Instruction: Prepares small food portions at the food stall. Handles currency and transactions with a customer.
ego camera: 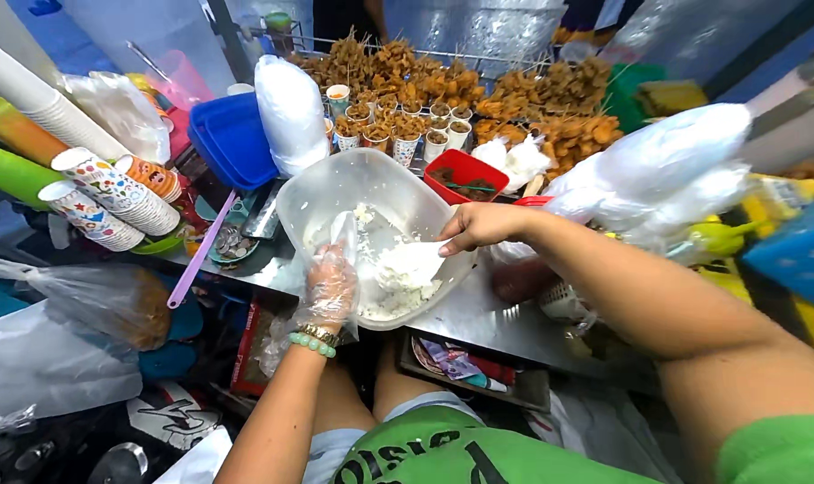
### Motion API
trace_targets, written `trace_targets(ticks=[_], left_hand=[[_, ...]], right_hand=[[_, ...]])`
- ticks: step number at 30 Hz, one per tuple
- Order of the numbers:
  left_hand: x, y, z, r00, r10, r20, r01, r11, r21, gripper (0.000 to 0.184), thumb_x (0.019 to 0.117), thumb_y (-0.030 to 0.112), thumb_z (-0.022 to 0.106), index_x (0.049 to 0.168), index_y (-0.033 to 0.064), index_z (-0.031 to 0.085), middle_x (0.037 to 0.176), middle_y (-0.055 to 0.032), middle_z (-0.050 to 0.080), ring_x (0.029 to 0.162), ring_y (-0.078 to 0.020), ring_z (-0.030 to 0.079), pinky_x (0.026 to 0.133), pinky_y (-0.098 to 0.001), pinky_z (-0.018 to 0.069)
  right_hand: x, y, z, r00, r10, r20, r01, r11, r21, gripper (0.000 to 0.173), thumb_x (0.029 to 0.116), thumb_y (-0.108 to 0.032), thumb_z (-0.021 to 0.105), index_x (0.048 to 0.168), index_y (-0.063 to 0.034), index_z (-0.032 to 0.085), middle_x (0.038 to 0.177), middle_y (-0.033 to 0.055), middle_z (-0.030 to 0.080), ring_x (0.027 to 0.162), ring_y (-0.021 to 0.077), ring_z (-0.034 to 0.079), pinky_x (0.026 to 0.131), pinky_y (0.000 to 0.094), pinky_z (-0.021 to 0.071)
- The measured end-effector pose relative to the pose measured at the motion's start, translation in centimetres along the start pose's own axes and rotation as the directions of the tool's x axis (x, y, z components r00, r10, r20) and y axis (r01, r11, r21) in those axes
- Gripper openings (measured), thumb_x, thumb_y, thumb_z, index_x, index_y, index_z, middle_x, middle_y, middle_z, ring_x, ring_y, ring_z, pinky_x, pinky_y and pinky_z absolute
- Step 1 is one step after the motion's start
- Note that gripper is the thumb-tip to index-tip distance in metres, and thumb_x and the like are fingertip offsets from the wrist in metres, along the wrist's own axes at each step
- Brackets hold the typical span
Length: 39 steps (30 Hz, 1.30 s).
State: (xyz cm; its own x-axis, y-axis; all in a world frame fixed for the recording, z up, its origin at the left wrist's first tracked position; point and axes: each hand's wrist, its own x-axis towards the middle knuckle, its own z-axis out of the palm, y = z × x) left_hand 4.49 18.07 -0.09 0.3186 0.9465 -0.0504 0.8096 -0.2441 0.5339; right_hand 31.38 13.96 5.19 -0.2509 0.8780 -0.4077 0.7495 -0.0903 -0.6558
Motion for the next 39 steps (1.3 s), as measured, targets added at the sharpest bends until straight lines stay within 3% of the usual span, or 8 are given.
trace_targets(ticks=[4,9,15,18,27,30,35,39], left_hand=[[-0.6,2.3,-0.4,0.987,0.033,0.156,-0.024,0.998,-0.061,0.065,0.0930,0.010,0.070,0.153,0.0047,0.045,0.149,-0.0230,0.052,0.137,-0.0366,0.051,0.116,-0.0500,0.0385],[-0.7,3.6,1.0,0.984,0.021,0.179,-0.001,0.993,-0.115,0.068,0.0898,0.019,0.077,0.148,-0.0002,0.047,0.146,-0.0228,0.053,0.134,-0.0335,0.054,0.114,-0.0476,0.0414],[-1.2,3.4,0.7,0.970,-0.032,0.239,0.058,0.993,-0.106,0.056,0.0958,0.010,0.068,0.146,-0.0046,0.047,0.144,-0.0226,0.055,0.136,-0.0298,0.052,0.117,-0.0415,0.0378],[-1.0,2.7,1.9,0.984,-0.037,0.172,0.080,0.965,-0.250,0.060,0.0876,0.006,0.075,0.141,-0.0017,0.050,0.128,-0.0201,0.063,0.112,-0.0257,0.067,0.099,-0.0403,0.0538],[0.2,2.3,0.3,0.962,-0.133,0.238,0.255,0.745,-0.616,0.067,0.0853,-0.008,0.074,0.147,0.0042,0.051,0.097,-0.0153,0.071,0.072,-0.0147,0.069,0.070,-0.0275,0.0585],[0.9,1.2,0.2,0.971,-0.180,0.160,0.241,0.705,-0.667,0.064,0.0843,-0.011,0.073,0.144,0.0046,0.054,0.096,-0.0159,0.070,0.070,-0.0156,0.068,0.069,-0.0280,0.0579],[0.9,0.4,1.7,0.977,-0.170,-0.129,0.048,0.763,-0.645,0.060,0.0917,-0.001,0.072,0.148,0.0090,0.052,0.131,-0.0180,0.063,0.081,-0.0190,0.071,0.072,-0.0343,0.0611],[1.0,-0.3,2.3,0.949,-0.208,-0.238,-0.017,0.718,-0.696,0.069,0.0901,-0.001,0.074,0.153,0.0088,0.046,0.143,-0.0191,0.055,0.088,-0.0220,0.073,0.076,-0.0375,0.0628]], right_hand=[[-0.5,-2.2,-1.6,0.989,0.063,-0.133,-0.071,0.996,-0.060,0.021,0.1016,-0.020,0.066,0.094,-0.0054,0.078,0.064,-0.0006,0.056,0.055,0.0071,0.043,0.056,0.0293,0.0375],[0.7,-9.0,0.4,0.955,0.210,-0.207,-0.284,0.845,-0.454,0.035,0.0978,-0.038,0.069,0.096,-0.0032,0.075,0.095,0.0212,0.070,0.096,0.0427,0.066,0.079,0.0685,0.0476],[2.2,-14.4,7.6,0.989,0.130,-0.068,-0.126,0.511,-0.850,0.017,0.1003,-0.007,0.057,0.098,0.0059,0.068,0.097,0.0229,0.067,0.093,0.0412,0.066,0.082,0.0626,0.0461],[2.3,-15.7,7.0,0.980,0.179,-0.091,-0.157,0.396,-0.905,0.014,0.0987,-0.003,0.057,0.095,0.0063,0.067,0.093,0.0214,0.066,0.088,0.0378,0.065,0.075,0.0561,0.0469],[-2.5,-15.7,2.0,0.970,-0.018,-0.244,-0.197,0.533,-0.823,0.016,0.0957,-0.007,0.062,0.083,0.0013,0.067,0.080,0.0192,0.065,0.082,0.0388,0.065,0.078,0.0594,0.0450],[-2.3,-12.9,-0.1,0.917,-0.132,-0.376,-0.245,0.555,-0.795,0.013,0.0984,-0.010,0.061,0.096,-0.0010,0.071,0.084,0.0182,0.069,0.086,0.0388,0.067,0.094,0.0634,0.0388],[5.3,-3.3,3.2,0.960,0.069,-0.271,-0.256,0.603,-0.756,0.012,0.0920,0.005,0.061,0.089,0.0100,0.071,0.094,0.0263,0.070,0.100,0.0475,0.065,0.108,0.0708,0.0314],[8.3,-0.5,5.5,0.991,0.109,-0.081,-0.133,0.660,-0.739,0.017,0.0939,-0.008,0.065,0.106,-0.0019,0.075,0.098,0.0179,0.074,0.099,0.0402,0.068,0.106,0.0676,0.0359]])
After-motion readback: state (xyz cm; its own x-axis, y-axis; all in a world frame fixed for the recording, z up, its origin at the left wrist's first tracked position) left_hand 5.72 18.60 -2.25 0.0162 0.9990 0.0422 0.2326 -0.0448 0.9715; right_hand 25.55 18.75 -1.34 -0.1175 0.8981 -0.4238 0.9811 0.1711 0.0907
